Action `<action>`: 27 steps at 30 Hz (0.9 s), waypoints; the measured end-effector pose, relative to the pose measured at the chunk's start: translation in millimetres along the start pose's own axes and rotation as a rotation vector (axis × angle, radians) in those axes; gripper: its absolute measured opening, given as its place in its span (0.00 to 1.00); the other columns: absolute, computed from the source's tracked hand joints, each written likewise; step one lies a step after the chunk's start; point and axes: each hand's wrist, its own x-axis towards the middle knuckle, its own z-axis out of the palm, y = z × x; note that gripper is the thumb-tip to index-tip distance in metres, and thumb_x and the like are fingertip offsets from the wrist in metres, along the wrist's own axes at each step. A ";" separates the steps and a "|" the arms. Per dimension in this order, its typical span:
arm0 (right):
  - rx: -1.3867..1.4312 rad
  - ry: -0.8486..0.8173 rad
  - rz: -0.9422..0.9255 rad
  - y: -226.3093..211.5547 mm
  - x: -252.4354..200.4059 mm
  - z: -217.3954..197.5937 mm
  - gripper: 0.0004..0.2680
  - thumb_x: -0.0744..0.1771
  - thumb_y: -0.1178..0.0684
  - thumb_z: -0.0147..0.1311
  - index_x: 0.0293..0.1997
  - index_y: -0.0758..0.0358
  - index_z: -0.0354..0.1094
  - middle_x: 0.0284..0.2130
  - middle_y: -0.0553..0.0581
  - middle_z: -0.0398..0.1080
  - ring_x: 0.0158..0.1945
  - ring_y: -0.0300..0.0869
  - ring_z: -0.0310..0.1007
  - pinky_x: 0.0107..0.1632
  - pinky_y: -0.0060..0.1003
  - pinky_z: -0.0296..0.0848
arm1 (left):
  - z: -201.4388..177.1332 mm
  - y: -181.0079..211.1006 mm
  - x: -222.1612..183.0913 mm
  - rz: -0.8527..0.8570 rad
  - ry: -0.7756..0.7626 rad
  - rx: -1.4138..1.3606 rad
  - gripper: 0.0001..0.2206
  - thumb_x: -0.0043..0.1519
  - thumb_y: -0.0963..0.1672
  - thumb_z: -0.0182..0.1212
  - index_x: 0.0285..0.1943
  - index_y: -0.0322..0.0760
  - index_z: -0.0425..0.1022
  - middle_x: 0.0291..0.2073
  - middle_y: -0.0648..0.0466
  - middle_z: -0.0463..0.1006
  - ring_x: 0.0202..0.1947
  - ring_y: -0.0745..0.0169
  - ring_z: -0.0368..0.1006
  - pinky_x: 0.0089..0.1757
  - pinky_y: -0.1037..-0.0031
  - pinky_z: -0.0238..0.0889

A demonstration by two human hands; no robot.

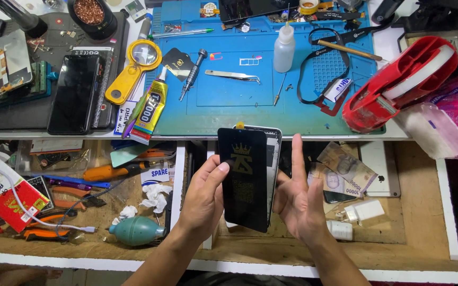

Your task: Assembling a mobile phone by carefully aligning a replacement screen assembly with the chassis and pressing it into place.

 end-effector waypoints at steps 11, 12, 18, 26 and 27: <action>-0.001 -0.014 0.037 -5.3 -0.3 2.6 0.42 0.62 0.15 0.34 0.77 0.39 0.11 0.64 0.72 0.63 0.20 0.33 0.57 0.21 0.25 0.60 | 2.6 2.9 -3.6 -0.018 -0.018 -0.032 0.03 0.70 0.42 0.53 0.45 0.37 0.67 0.32 0.55 0.72 0.33 0.69 0.72 0.38 0.78 0.69; 0.006 -0.023 0.033 -5.1 0.4 2.0 0.41 0.63 0.15 0.34 0.77 0.39 0.11 0.64 0.71 0.63 0.20 0.32 0.57 0.20 0.25 0.60 | 3.4 3.4 -3.5 -0.007 -0.023 -0.017 0.03 0.70 0.42 0.52 0.44 0.38 0.67 0.30 0.56 0.71 0.30 0.71 0.70 0.35 0.80 0.68; 0.192 -0.107 -0.008 -0.5 -1.1 0.4 0.39 0.67 0.20 0.39 0.78 0.40 0.10 0.67 0.62 0.59 0.54 0.42 0.71 0.47 0.34 0.76 | 0.6 -6.4 -0.9 0.166 0.020 0.262 0.04 0.69 0.43 0.53 0.41 0.40 0.68 0.32 0.60 0.61 0.35 0.70 0.56 0.42 0.75 0.56; 0.182 -0.099 -0.019 -6.9 -0.6 7.9 0.40 0.66 0.20 0.40 0.78 0.43 0.13 0.70 0.64 0.55 0.67 0.53 0.64 0.55 0.43 0.75 | 9.7 1.2 -3.4 0.110 0.044 0.266 0.04 0.69 0.44 0.54 0.42 0.40 0.68 0.30 0.59 0.66 0.31 0.71 0.64 0.33 0.77 0.64; 0.183 -0.082 -0.023 -6.7 -1.4 9.1 0.40 0.66 0.20 0.41 0.79 0.44 0.16 0.71 0.65 0.53 0.70 0.55 0.60 0.60 0.48 0.71 | 10.0 0.8 -3.3 0.099 0.046 0.255 0.04 0.69 0.44 0.54 0.42 0.40 0.69 0.30 0.58 0.69 0.30 0.71 0.67 0.32 0.77 0.67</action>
